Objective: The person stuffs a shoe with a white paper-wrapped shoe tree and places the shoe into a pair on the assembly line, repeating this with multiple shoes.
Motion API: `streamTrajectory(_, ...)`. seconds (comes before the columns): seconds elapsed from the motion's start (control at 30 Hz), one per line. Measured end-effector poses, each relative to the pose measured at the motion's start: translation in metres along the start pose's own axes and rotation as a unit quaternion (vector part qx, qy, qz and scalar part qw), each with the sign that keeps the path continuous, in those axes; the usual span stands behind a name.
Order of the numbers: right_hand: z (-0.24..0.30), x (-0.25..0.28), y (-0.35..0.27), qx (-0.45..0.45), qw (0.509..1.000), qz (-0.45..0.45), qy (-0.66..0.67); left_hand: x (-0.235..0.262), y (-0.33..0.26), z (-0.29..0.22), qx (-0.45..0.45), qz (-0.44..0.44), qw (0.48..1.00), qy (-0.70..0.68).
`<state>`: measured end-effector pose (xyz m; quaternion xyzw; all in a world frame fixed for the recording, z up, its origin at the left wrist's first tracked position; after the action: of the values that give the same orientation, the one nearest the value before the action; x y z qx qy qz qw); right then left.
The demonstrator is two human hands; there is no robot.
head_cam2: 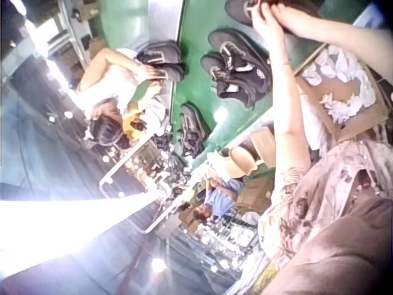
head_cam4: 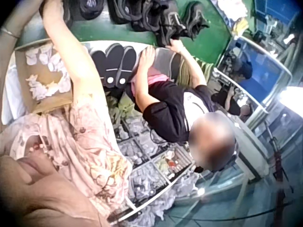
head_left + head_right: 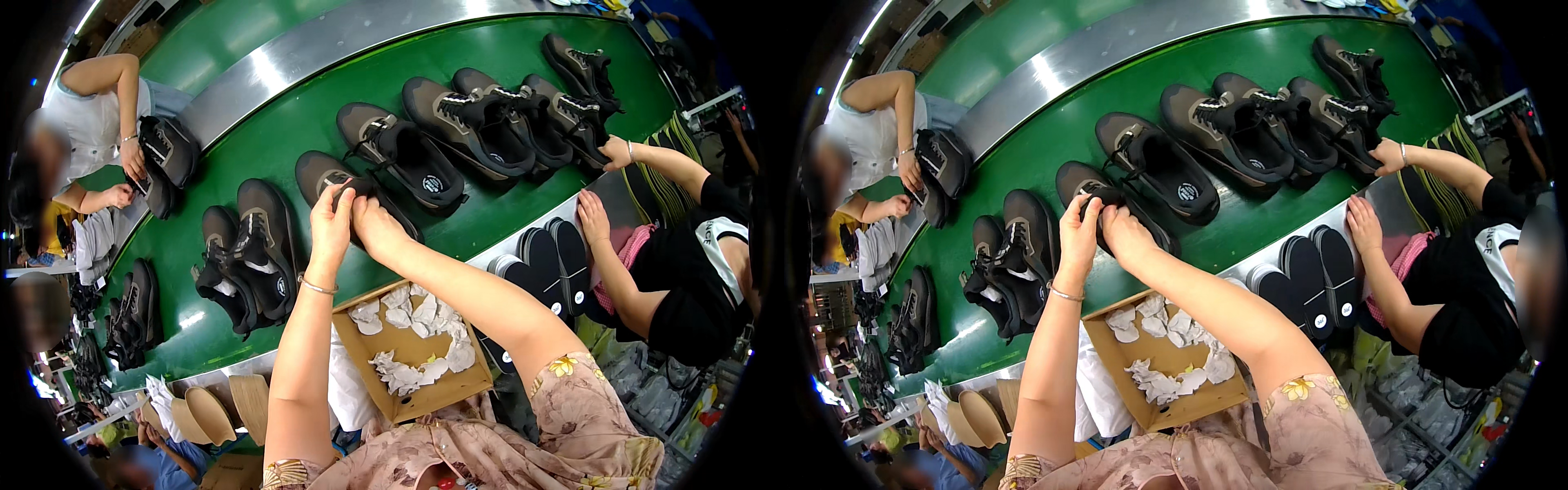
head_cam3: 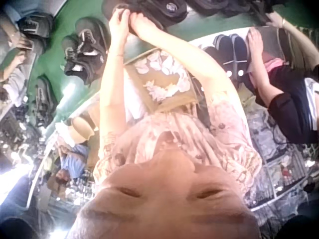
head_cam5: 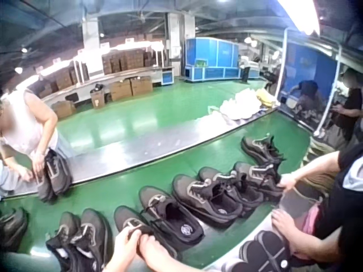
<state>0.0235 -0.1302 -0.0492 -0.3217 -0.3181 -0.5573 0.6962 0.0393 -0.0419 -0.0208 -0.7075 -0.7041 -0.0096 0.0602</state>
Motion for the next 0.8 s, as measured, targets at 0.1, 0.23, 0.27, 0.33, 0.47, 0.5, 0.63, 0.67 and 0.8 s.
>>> streamTrajectory(0.1,-0.001,0.003,-0.002,0.017,1.0,0.006,0.0,-0.002,-0.002,-0.003,0.018,-0.006,1.0,-0.002)
streamTrajectory(0.23,0.006,-0.001,-0.006,0.034,0.998,-0.037,-0.036,0.002,-0.004,-0.003,-0.018,-0.018,1.0,0.014)
streamTrajectory(0.27,0.009,-0.003,-0.008,0.044,0.996,-0.045,-0.063,0.005,-0.002,-0.002,-0.034,-0.02,0.998,0.045)
streamTrajectory(0.33,0.003,-0.004,-0.005,0.074,0.993,-0.033,-0.09,0.004,0.001,-0.001,-0.014,-0.012,0.999,0.041)
streamTrajectory(0.47,0.006,-0.028,-0.009,0.042,0.995,-0.012,-0.085,0.02,-0.011,0.006,-0.144,-0.066,0.973,0.169)
streamTrajectory(0.5,0.013,-0.029,0.001,0.074,0.993,-0.003,-0.095,0.028,0.002,0.014,-0.13,-0.061,0.978,0.15)
streamTrajectory(0.63,0.035,-0.005,0.013,0.015,0.993,0.037,-0.107,0.034,0.017,-0.011,-0.121,-0.015,0.966,0.227)
streamTrajectory(0.67,0.043,0.003,0.012,0.006,0.988,0.049,-0.146,0.036,0.022,-0.006,-0.081,0.014,0.972,0.221)
streamTrajectory(0.8,0.097,0.033,-0.008,0.126,0.963,-0.051,-0.231,0.066,0.021,-0.006,-0.105,0.017,0.977,0.184)
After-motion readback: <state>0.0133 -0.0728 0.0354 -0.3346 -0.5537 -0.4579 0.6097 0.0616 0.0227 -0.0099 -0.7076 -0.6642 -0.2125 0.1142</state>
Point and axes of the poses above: each hand's wrist, its own y-axis towards the middle knuckle, its own x-axis out of the back of the hand, z = x × y, the point moved 6 cm from there along y, towards the middle knuckle
